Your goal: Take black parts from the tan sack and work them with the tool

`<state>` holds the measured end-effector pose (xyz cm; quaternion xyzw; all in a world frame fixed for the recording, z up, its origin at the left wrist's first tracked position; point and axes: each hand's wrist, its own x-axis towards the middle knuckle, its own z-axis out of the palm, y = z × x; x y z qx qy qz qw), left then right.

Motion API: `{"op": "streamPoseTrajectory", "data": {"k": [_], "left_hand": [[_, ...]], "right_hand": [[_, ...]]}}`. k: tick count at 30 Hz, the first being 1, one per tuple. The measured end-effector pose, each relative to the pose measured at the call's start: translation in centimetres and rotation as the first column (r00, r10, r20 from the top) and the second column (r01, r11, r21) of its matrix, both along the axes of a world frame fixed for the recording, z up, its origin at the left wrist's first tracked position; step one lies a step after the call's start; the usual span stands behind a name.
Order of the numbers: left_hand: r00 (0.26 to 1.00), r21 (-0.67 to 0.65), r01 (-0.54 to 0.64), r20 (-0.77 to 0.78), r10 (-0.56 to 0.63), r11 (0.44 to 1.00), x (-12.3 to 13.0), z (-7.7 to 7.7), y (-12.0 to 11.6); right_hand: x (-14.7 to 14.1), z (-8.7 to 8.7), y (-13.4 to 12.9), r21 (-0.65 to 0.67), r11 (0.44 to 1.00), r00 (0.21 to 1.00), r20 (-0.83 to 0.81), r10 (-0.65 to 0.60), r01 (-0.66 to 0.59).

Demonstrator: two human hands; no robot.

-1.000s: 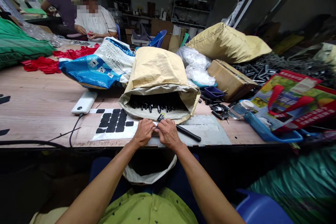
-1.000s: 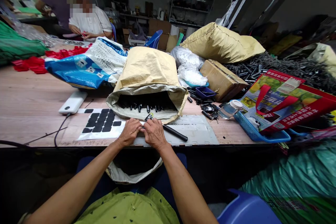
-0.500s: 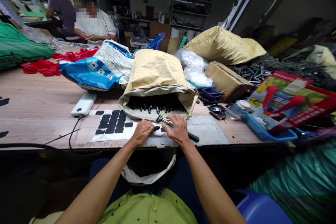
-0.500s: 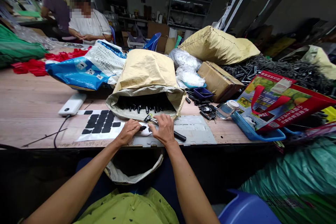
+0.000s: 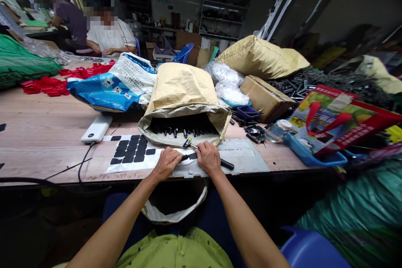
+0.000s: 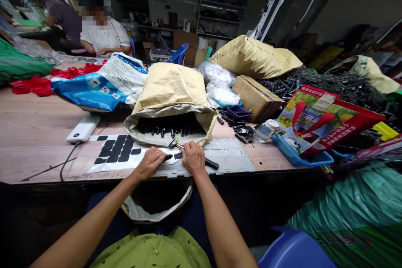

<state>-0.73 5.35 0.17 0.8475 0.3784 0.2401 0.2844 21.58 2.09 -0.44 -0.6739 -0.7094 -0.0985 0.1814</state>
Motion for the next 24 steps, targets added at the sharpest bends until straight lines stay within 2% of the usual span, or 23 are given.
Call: {"op": "streamPoseTrajectory", "data": {"k": [3, 5, 6, 7, 9, 12, 14, 16, 18, 20, 22, 24], "left_hand": [[0.991, 0.0, 0.129, -0.03, -0.129, 0.992, -0.8, 0.3, -4.1], [0.971, -0.077, 0.21, -0.096, -0.217, 0.975, -1.4, -0.3, -6.9], [0.962, -0.122, 0.209, -0.154, -0.227, 0.97, -1.7, -1.0, -8.1], [0.951, -0.165, 0.175, -0.228, -0.21, 0.971, -1.9, -1.8, -9.1], [0.905, -0.221, 0.033, -0.406, -0.123, 0.975, -2.0, -3.7, -10.1], [0.773, -0.26, -0.2, -0.635, -0.011, 0.945, -1.9, -6.4, -9.9], [0.696, -0.283, -0.282, -0.718, -0.007, 0.917, -1.7, -7.5, -9.3], [0.661, -0.306, -0.301, -0.75, -0.033, 0.903, -1.7, -8.0, -8.8], [0.654, -0.315, -0.293, -0.755, -0.051, 0.903, -1.7, -7.8, -8.7], [0.669, -0.317, -0.264, -0.741, -0.064, 0.911, -1.7, -6.9, -8.7], [0.732, -0.345, -0.191, -0.674, -0.101, 0.919, -1.7, -5.2, -8.4], [0.834, -0.449, -0.099, -0.525, -0.173, 0.888, -1.4, -2.9, -7.2]], "right_hand": [[0.0, 0.0, 0.0, 0.006, 1.0, 1.0, -0.01, 0.003, -0.003], [0.0, -0.1, 0.0, 0.009, 1.0, 1.0, -0.016, 0.002, -0.002], [0.0, -0.1, 0.0, 0.009, 1.0, 1.0, -0.018, 0.001, 0.0], [0.0, -0.1, 0.0, 0.01, 1.0, 1.0, -0.02, -0.001, 0.001], [-0.1, -0.2, 0.0, 0.014, 1.0, 1.0, -0.022, -0.004, 0.005], [0.0, -0.3, 0.0, 0.024, 1.0, 1.0, -0.02, -0.006, 0.007], [0.0, -0.4, -0.1, 0.027, 1.0, 1.0, -0.016, -0.005, 0.006], [0.0, -0.4, -0.1, 0.027, 1.0, 1.0, -0.014, -0.007, 0.007], [0.0, -0.4, -0.1, 0.027, 1.0, 1.0, -0.015, -0.011, 0.012], [0.0, -0.3, -0.2, 0.025, 1.0, 1.0, -0.016, -0.013, 0.014], [-0.1, -0.3, -0.2, 0.023, 1.0, 1.0, -0.015, -0.013, 0.013], [-0.1, -0.2, -0.2, 0.024, 1.0, 1.0, -0.014, -0.012, 0.012]]}}
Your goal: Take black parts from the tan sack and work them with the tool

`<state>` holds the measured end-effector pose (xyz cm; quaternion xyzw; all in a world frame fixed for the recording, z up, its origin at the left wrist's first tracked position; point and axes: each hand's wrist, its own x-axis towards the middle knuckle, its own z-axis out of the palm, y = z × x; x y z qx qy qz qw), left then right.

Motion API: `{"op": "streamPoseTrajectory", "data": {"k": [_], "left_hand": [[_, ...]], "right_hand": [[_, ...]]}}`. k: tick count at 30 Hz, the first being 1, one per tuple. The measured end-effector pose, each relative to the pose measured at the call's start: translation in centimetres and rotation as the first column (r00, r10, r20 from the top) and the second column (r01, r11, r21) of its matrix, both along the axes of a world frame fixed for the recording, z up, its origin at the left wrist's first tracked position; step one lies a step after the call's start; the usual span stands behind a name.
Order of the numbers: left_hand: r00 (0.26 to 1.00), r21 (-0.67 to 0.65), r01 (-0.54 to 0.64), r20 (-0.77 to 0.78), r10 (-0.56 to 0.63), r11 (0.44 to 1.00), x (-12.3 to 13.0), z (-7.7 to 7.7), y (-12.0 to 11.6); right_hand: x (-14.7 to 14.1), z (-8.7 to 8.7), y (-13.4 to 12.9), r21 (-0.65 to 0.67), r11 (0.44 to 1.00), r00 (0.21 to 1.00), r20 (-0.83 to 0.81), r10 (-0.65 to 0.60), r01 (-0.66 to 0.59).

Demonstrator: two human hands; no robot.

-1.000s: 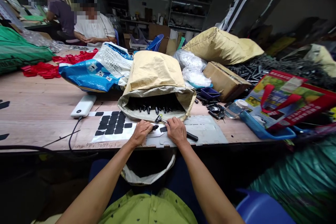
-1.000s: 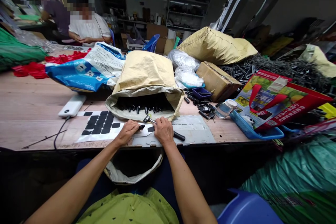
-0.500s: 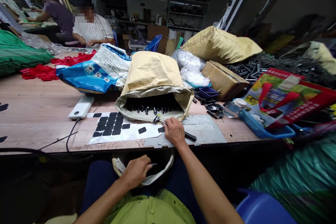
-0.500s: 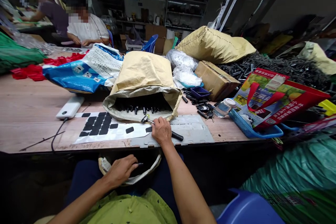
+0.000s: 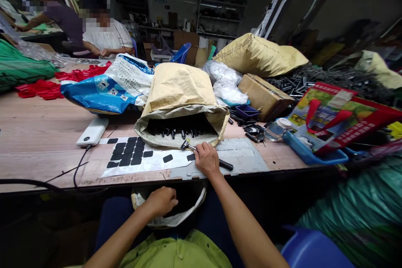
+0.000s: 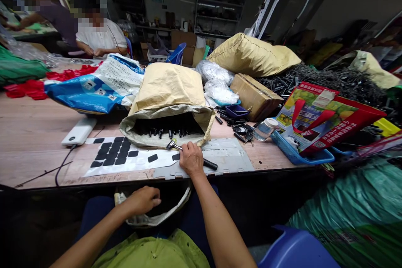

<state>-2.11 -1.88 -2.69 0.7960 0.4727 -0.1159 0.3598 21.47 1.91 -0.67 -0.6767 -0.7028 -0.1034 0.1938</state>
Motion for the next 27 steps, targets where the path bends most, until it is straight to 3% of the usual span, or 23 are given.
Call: {"op": "streamPoseTrajectory", "data": {"k": [3, 4, 6, 8, 10, 12, 15, 18, 22, 27], "left_hand": [[0.961, -0.192, -0.052, 0.256, 0.102, 0.98, 1.2, 3.7, 4.0], [0.939, -0.155, -0.093, 0.315, 0.139, 0.984, 1.8, 4.7, 5.8], [0.91, 0.076, -0.254, 0.356, 0.212, 0.964, 3.5, 6.1, 9.6], [0.89, 0.3, -0.41, 0.338, 0.306, 0.861, 5.4, 6.7, 13.0], [0.872, 0.391, -0.485, 0.286, 0.398, 0.782, 7.5, 6.7, 15.4], [0.858, 0.408, -0.513, 0.212, 0.468, 0.755, 9.3, 6.4, 16.7], [0.857, 0.416, -0.503, 0.125, 0.501, 0.757, 10.7, 6.2, 17.1], [0.881, 0.452, -0.461, 0.129, 0.455, 0.764, 9.9, 6.3, 16.4], [0.903, 0.517, -0.429, 0.271, 0.334, 0.741, 5.7, 6.0, 13.9], [0.906, 0.558, -0.337, 0.411, 0.101, 0.758, 0.9, 3.4, 9.7]], "right_hand": [[0.0, 0.0, 0.0, 0.006, 1.0, 1.0, -0.005, 0.009, -0.009], [0.0, 0.0, 0.0, 0.009, 1.0, 1.0, -0.008, 0.014, -0.014], [0.0, 0.0, -0.1, 0.015, 1.0, 1.0, -0.017, 0.02, -0.02], [0.0, 0.0, -0.3, 0.019, 1.0, 0.999, -0.023, 0.022, -0.022], [0.1, -0.1, -0.4, 0.02, 0.999, 0.999, -0.027, 0.028, -0.028], [0.2, 0.0, -0.5, 0.016, 0.999, 0.999, -0.03, 0.034, -0.034], [0.3, 0.1, -0.6, 0.009, 0.999, 0.998, -0.039, 0.043, -0.043], [0.3, 0.2, -0.6, 0.001, 0.999, 0.997, -0.059, 0.051, -0.051], [0.2, 0.1, -0.5, -0.002, 1.0, 0.998, -0.062, 0.016, -0.016], [0.0, -0.4, -0.2, 0.043, 0.991, 0.992, -0.006, -0.126, 0.126]]}}
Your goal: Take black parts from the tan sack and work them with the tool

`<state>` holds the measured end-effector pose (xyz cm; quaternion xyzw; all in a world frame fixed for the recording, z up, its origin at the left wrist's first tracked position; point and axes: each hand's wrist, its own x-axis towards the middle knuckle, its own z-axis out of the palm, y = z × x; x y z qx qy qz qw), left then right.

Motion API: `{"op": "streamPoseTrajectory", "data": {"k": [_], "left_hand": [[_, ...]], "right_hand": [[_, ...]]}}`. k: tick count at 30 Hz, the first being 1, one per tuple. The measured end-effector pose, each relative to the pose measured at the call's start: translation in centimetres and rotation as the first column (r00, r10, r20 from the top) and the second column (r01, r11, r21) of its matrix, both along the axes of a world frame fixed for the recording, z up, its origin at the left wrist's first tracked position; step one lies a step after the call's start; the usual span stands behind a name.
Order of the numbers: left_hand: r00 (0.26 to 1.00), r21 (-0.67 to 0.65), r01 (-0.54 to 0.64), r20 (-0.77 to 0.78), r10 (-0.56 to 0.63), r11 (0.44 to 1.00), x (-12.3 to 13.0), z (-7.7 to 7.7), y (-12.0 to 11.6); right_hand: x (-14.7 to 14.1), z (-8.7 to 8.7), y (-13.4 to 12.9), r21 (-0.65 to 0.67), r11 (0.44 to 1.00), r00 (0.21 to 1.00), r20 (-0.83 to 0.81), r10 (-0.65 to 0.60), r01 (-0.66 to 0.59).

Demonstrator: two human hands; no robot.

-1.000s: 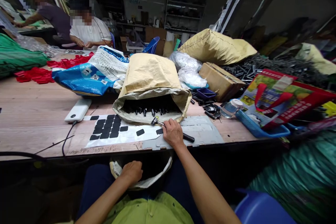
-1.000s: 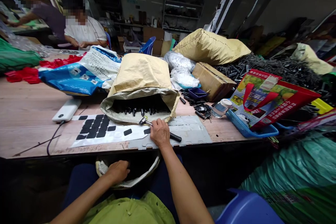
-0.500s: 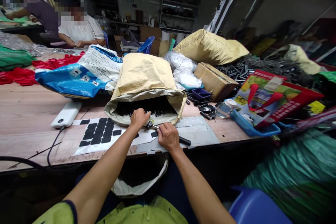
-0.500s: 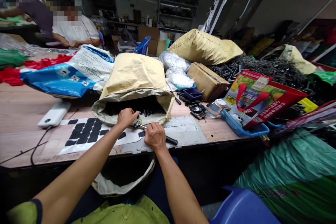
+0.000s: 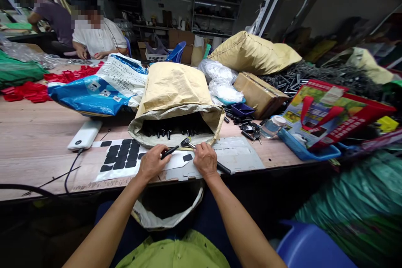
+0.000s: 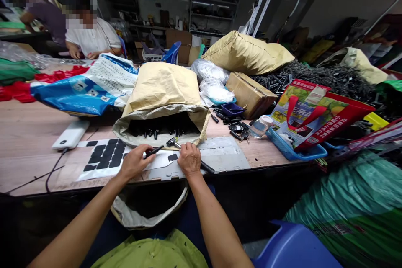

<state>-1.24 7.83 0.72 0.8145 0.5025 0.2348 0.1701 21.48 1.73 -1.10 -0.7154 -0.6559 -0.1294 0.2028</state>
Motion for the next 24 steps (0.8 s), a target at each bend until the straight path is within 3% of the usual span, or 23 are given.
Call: {"op": "streamPoseTrajectory", "data": {"k": [4, 7, 16, 24], "left_hand": [[0.988, 0.057, 0.136, 0.063, -0.14, 0.989, 0.7, -2.0, -1.1], [0.986, 0.047, 0.144, 0.081, -0.147, 0.989, 2.4, -2.6, -0.7], [0.988, -0.066, 0.086, 0.131, -0.077, 0.994, 3.2, -2.4, -0.3], [0.985, -0.057, 0.069, 0.163, -0.059, 0.996, 3.3, -2.4, -0.4]], "right_hand": [[0.0, -0.2, 0.0, 0.051, 0.998, 0.998, 0.056, -0.043, 0.04], [0.0, 0.1, -0.2, 0.099, 0.994, 0.998, 0.046, -0.044, 0.039], [-0.3, 2.9, -3.3, 0.091, 0.99, 0.951, -0.281, 0.128, -0.107], [-1.7, 2.7, -5.5, 0.035, 0.991, 0.952, -0.277, 0.131, -0.126]]}}
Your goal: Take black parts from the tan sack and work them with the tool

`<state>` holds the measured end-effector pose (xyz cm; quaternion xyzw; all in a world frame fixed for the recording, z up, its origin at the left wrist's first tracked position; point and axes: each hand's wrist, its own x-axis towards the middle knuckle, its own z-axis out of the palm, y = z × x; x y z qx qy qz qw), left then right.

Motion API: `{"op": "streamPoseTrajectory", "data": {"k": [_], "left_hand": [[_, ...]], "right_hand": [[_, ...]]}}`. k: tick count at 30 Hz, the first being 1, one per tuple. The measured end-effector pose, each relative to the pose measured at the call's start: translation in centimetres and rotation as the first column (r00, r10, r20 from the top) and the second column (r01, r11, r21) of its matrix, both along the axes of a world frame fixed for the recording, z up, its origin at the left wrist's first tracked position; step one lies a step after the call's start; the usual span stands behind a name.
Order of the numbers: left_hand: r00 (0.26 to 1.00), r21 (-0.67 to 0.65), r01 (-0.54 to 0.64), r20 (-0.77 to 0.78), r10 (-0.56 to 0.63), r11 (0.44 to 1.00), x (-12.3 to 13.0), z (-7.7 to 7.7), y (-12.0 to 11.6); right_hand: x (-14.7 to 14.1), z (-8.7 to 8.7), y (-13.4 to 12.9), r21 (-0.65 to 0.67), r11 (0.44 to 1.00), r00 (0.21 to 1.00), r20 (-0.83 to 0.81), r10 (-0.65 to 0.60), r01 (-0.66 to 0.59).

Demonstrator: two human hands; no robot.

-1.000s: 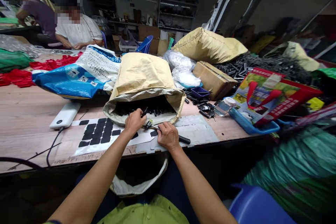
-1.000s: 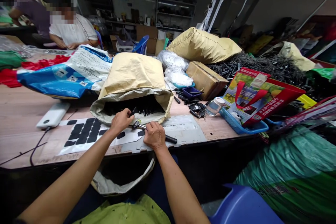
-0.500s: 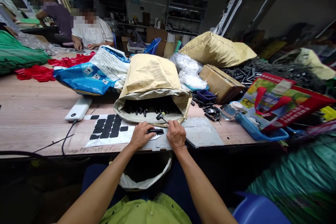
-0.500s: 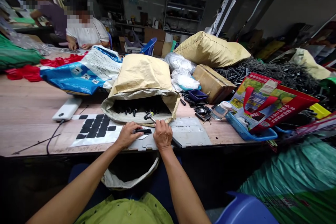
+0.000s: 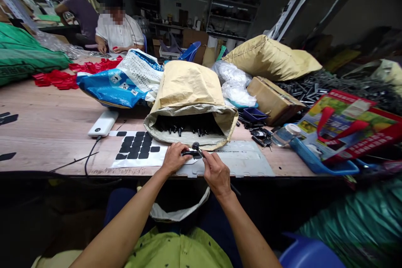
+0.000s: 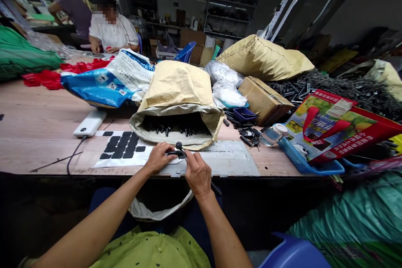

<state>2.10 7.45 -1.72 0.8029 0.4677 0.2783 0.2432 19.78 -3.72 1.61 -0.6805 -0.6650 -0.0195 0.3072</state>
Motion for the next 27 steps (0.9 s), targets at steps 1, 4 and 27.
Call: {"op": "streamPoseTrajectory", "data": {"k": [1, 4, 27], "left_hand": [[1.0, 0.0, -0.005, 0.001, 0.005, 1.0, 0.0, 0.0, 0.0], [1.0, 0.002, -0.008, 0.006, 0.008, 1.0, 0.0, 0.0, 0.0], [0.999, -0.022, 0.038, 0.009, -0.038, 0.999, -0.5, 0.3, 0.1]], "right_hand": [[-0.1, -0.1, 0.0, -0.013, 1.0, 1.0, 0.005, -0.005, 0.005], [-0.3, 0.0, 0.0, -0.026, 1.0, 1.0, -0.021, -0.016, 0.015], [2.5, -1.7, 5.8, -0.004, 0.998, 0.959, 0.277, -0.065, 0.069]]}}
